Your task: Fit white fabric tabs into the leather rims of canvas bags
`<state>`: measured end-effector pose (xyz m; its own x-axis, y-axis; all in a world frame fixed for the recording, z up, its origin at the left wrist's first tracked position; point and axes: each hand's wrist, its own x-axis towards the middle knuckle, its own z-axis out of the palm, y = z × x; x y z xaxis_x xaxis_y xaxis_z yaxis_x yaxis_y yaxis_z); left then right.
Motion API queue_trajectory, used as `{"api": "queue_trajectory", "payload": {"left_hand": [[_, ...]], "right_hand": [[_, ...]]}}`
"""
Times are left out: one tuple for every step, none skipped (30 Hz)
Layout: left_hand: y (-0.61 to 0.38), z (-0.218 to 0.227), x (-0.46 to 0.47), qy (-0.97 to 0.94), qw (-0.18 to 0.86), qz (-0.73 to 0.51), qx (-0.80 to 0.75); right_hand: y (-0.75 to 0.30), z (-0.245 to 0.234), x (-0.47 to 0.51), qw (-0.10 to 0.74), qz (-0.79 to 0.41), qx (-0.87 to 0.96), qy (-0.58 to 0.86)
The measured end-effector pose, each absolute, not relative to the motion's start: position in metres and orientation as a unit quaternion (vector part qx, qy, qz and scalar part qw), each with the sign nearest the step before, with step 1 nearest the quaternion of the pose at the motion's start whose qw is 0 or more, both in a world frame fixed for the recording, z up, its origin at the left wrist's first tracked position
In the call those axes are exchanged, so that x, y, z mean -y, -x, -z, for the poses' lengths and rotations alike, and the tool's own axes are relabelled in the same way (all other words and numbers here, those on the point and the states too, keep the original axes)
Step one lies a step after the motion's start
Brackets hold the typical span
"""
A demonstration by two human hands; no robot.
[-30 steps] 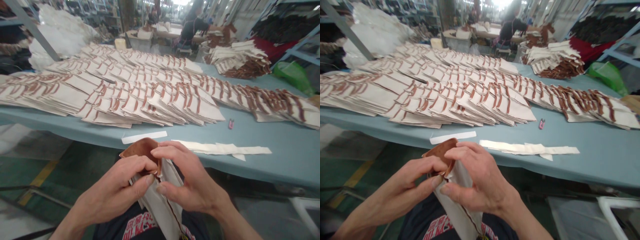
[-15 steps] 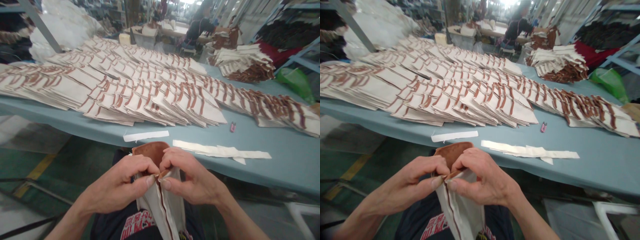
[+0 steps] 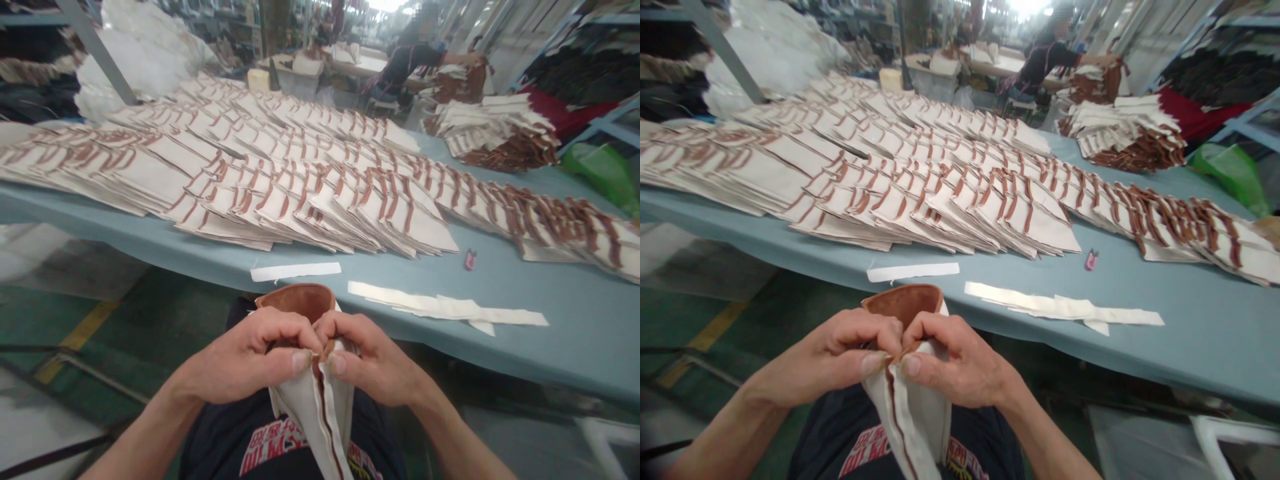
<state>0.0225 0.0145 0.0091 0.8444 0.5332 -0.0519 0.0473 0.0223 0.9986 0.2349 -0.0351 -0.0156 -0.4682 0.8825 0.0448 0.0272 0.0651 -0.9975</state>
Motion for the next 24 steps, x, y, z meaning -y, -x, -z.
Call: {"api": "queue_trajectory", "payload": {"left_hand": [[-0.023, -0.011, -0.013, -0.677, 0.677, -0.184, -0.222], [-0.024, -0.012, -0.012, -0.68, 0.67, -0.19, -0.228], [-0.025, -0.015, -0.01, -0.683, 0.663, -0.196, -0.235], [-0.026, -0.017, -0.009, -0.688, 0.655, -0.2, -0.24], [-0.026, -0.018, -0.008, -0.695, 0.645, -0.203, -0.244], [-0.026, -0.02, -0.008, -0.703, 0.634, -0.205, -0.247], [-0.026, -0.021, -0.007, -0.713, 0.623, -0.208, -0.248], [-0.026, -0.021, -0.007, -0.722, 0.611, -0.21, -0.248], [-0.025, -0.022, -0.007, -0.73, 0.601, -0.213, -0.247], [-0.025, -0.022, -0.007, -0.736, 0.593, -0.215, -0.245], [-0.024, -0.022, -0.007, -0.741, 0.587, -0.217, -0.243], [-0.024, -0.022, -0.007, -0.745, 0.583, -0.218, -0.241], [-0.023, -0.022, -0.007, -0.748, 0.578, -0.218, -0.243], [-0.022, -0.022, -0.007, -0.751, 0.574, -0.219, -0.243], [-0.021, -0.023, -0.007, -0.753, 0.571, -0.219, -0.244], [-0.02, -0.023, -0.008, -0.754, 0.569, -0.218, -0.246], [-0.02, -0.023, -0.008, -0.755, 0.568, -0.216, -0.247], [-0.019, -0.023, -0.008, -0.754, 0.57, -0.214, -0.247], [-0.018, -0.023, -0.008, -0.752, 0.574, -0.211, -0.245], [-0.018, -0.023, -0.008, -0.75, 0.58, -0.207, -0.243], [-0.017, -0.023, -0.008, -0.746, 0.586, -0.202, -0.242], [-0.017, -0.022, -0.008, -0.742, 0.593, -0.197, -0.243], [-0.017, -0.021, -0.007, -0.739, 0.597, -0.192, -0.246], [-0.016, -0.02, -0.007, -0.737, 0.599, -0.19, -0.251]], "right_hand": [[-0.235, 0.014, 0.036, 0.372, -0.575, 0.632, 0.363], [-0.235, 0.013, 0.037, 0.374, -0.567, 0.635, 0.367], [-0.235, 0.011, 0.037, 0.377, -0.557, 0.64, 0.371], [-0.235, 0.009, 0.038, 0.38, -0.544, 0.646, 0.376], [-0.235, 0.007, 0.039, 0.383, -0.528, 0.654, 0.382], [-0.235, 0.006, 0.039, 0.386, -0.509, 0.664, 0.388], [-0.235, 0.004, 0.039, 0.39, -0.487, 0.675, 0.393], [-0.235, 0.003, 0.039, 0.393, -0.466, 0.686, 0.396], [-0.235, 0.003, 0.039, 0.396, -0.448, 0.696, 0.398], [-0.235, 0.003, 0.039, 0.399, -0.434, 0.703, 0.398], [-0.235, 0.004, 0.039, 0.403, -0.424, 0.708, 0.396], [-0.234, 0.004, 0.038, 0.409, -0.415, 0.712, 0.393], [-0.234, 0.005, 0.038, 0.415, -0.406, 0.716, 0.388], [-0.233, 0.006, 0.037, 0.421, -0.397, 0.72, 0.383], [-0.233, 0.006, 0.037, 0.426, -0.386, 0.726, 0.378], [-0.232, 0.006, 0.037, 0.428, -0.374, 0.733, 0.374], [-0.232, 0.005, 0.037, 0.428, -0.363, 0.74, 0.371], [-0.232, 0.005, 0.036, 0.425, -0.352, 0.748, 0.369], [-0.232, 0.004, 0.037, 0.423, -0.342, 0.754, 0.367], [-0.232, 0.004, 0.037, 0.421, -0.336, 0.759, 0.366], [-0.232, 0.003, 0.037, 0.42, -0.33, 0.762, 0.365], [-0.233, 0.003, 0.037, 0.42, -0.327, 0.763, 0.366], [-0.233, 0.003, 0.038, 0.418, -0.326, 0.765, 0.367], [-0.232, 0.003, 0.038, 0.416, -0.326, 0.765, 0.367]]}}
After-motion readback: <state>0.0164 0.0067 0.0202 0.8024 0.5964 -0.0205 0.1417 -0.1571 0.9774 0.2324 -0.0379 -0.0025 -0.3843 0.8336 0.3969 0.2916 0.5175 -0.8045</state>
